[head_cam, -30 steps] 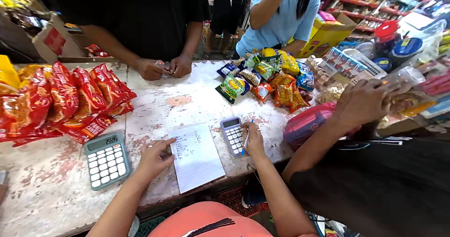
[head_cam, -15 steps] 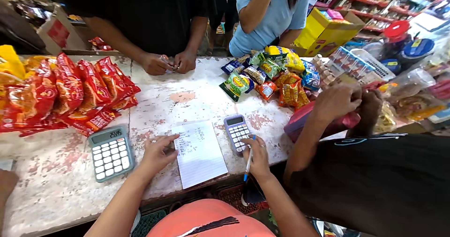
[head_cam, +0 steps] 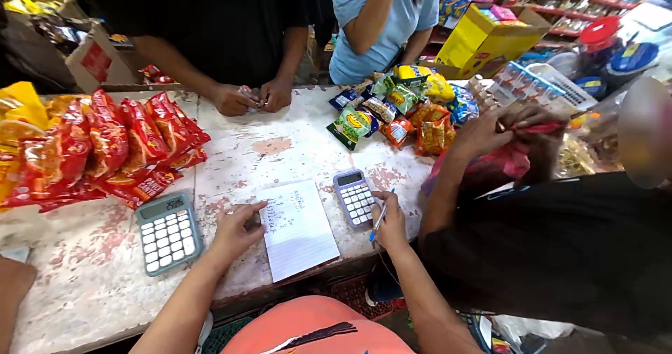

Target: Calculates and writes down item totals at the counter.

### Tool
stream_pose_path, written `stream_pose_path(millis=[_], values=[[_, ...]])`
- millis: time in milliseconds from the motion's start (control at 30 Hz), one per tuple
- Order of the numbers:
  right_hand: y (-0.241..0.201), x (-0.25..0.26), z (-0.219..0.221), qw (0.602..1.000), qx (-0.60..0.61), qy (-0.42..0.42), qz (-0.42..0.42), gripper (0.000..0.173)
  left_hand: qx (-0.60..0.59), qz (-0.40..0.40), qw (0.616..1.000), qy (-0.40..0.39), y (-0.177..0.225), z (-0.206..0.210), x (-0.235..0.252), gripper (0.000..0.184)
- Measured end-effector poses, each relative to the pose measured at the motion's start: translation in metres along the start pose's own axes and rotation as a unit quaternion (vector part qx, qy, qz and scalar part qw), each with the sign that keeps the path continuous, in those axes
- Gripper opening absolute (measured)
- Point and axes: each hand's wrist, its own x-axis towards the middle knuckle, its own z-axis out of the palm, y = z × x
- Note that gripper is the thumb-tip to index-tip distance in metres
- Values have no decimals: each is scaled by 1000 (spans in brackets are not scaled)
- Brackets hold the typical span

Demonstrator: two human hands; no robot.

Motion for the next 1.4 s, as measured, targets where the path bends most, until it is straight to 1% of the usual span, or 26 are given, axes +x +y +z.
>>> stream_pose_path(millis=[33,100,200,300,433,467,533,633,700,767,800,833,867,900,933,967,1000,1033,1100,1200,1333,1400], values=[[5,-1,-2,1000,12,-4,18,34,-2,2,1000,1,0,1,0,57],[9,-3,-3,999,17,-10,27,35,2,5,1000,2,1,2,1,58],[4,-1,-1,999,-7,-32,22,35,9,10,1000,4,-1,1,0,58],[0,2,2,997,-55,-55,2,34,12,9,1000,7,1,0,-1,57],[-7,-7,3,995,-81,-16,-60,28,6,4,1000,3,2,-2,-1,57],[-7,-11,4,994,-82,-17,-71,27,8,2,1000,2,2,-2,-1,56],[-2,-19,5,995,-64,-27,-65,29,9,0,1000,1,1,-2,-2,56],[11,-24,0,994,-69,43,-79,27,8,3,1000,4,1,-1,-1,56],[13,-25,-4,994,-80,48,-64,22,8,5,1000,3,2,-1,-1,56],[5,-27,-3,996,-40,57,-48,22,10,13,1000,8,1,0,-1,55],[-5,-27,0,999,16,37,-29,25,11,15,1000,11,1,1,-1,55],[-21,-26,5,995,98,-7,-2,30,12,13,1000,10,1,1,-1,56],[-39,-25,11,981,180,-64,23,37,12,13,1000,9,2,0,-1,56],[-54,-23,21,964,241,-113,22,42,12,12,1000,9,2,0,-2,57],[-65,-19,34,951,275,-142,-8,41,10,13,1000,10,3,0,-2,57],[-72,-12,49,946,284,-149,-51,38,9,13,1000,10,4,-1,-2,57],[-77,-3,61,946,277,-154,-71,34,6,13,1000,9,4,-2,-2,57],[-82,8,70,947,269,-163,-62,31,2,14,1000,9,4,-2,-2,57],[-84,27,86,952,255,-172,-1,26,-3,20,1000,13,4,-1,-2,57],[-77,40,103,965,200,-161,58,32,-1,11,1000,14,6,-3,-3,55],[-76,34,109,970,188,-137,77,29,4,5,1000,12,4,-4,-3,53],[-80,32,107,974,159,-142,75,29,3,6,1000,12,4,-4,-3,52]])
